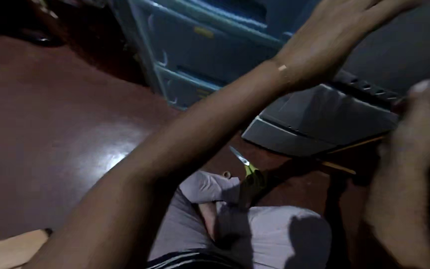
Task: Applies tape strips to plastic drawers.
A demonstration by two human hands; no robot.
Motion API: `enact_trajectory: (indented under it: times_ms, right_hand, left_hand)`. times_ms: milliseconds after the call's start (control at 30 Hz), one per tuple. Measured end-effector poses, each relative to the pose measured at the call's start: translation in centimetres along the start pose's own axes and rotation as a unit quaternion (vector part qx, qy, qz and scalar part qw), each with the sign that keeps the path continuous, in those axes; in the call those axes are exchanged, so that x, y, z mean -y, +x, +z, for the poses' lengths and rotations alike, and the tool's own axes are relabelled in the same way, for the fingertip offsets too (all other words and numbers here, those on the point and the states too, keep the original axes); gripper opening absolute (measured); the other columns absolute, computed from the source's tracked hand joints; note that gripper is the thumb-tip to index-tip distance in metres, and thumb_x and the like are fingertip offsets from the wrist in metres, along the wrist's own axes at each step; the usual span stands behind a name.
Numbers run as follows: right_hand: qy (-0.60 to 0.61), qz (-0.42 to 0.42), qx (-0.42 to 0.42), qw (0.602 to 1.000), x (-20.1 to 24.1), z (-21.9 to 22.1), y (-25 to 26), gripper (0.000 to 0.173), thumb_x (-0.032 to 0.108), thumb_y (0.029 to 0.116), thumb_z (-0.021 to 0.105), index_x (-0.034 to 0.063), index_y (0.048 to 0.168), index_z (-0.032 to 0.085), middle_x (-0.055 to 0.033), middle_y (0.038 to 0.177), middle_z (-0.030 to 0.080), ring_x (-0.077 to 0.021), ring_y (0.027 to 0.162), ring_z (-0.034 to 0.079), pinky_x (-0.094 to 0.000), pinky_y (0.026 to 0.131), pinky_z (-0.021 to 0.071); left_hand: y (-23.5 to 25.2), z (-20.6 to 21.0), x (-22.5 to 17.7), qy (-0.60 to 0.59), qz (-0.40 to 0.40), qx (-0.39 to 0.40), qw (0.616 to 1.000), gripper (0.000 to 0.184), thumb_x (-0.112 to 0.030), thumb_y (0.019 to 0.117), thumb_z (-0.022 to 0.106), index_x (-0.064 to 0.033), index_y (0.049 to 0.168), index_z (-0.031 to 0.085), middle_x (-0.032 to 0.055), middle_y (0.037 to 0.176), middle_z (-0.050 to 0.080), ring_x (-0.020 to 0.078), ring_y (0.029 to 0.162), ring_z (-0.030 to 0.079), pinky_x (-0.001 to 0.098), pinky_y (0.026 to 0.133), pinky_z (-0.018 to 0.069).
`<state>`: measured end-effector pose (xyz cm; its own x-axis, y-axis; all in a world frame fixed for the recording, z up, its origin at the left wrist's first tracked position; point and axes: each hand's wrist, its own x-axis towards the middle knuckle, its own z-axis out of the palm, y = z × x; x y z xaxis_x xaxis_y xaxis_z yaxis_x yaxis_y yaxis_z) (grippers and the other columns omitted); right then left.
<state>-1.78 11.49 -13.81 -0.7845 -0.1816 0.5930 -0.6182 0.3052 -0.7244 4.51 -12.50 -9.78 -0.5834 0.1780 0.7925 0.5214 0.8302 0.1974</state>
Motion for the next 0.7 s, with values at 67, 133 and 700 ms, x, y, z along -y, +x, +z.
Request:
enact_trajectory:
  times_ms: [67, 133, 700]
  right_hand:
    - [-0.038, 0.003, 0.152, 0.988, -1.4, 3.3, -7.8, 0.043, 0.014, 0.1002, 0.061, -0.0081, 0.133, 0.045, -0.0097, 0.112, 0.058, -0.0041, 0.092, 0.061, -0.0237, 0.081, 0.0557]
    - [-0.047, 0.068, 0.274, 0.958, -6.1, 6.5, -14.1, 0.034, 0.013, 0.0986, 0.063, -0.0077, 0.125, 0.060, -0.0172, 0.110, 0.068, -0.0142, 0.092, 0.066, -0.0296, 0.080, 0.0566]
    - [-0.363, 0.350, 0.366, 0.782, -18.0, 10.7, -19.9, 0.042, 0.018, 0.1018, 0.060, 0.0065, 0.142, 0.058, -0.0234, 0.142, 0.057, -0.0401, 0.134, 0.053, -0.0552, 0.112, 0.0425]
  left_hand:
    - [-8.3, -1.9, 2.5, -0.006, -0.078, 0.017, 0.997, 0.052, -0.001, 0.0951, 0.061, -0.0133, 0.146, 0.058, 0.0116, 0.150, 0.054, 0.0332, 0.139, 0.047, 0.0511, 0.114, 0.0383]
    - [-17.9, -2.5, 6.0, 0.003, -0.230, 0.070, 0.971, 0.050, -0.006, 0.0945, 0.066, -0.0134, 0.143, 0.059, 0.0128, 0.153, 0.050, 0.0358, 0.142, 0.043, 0.0543, 0.115, 0.0372]
    - [-40.4, 6.3, 14.7, 0.031, -0.529, 0.412, 0.741, 0.040, -0.027, 0.0909, 0.076, -0.0050, 0.123, 0.066, 0.0233, 0.126, 0.062, 0.0435, 0.116, 0.062, 0.0646, 0.093, 0.0512]
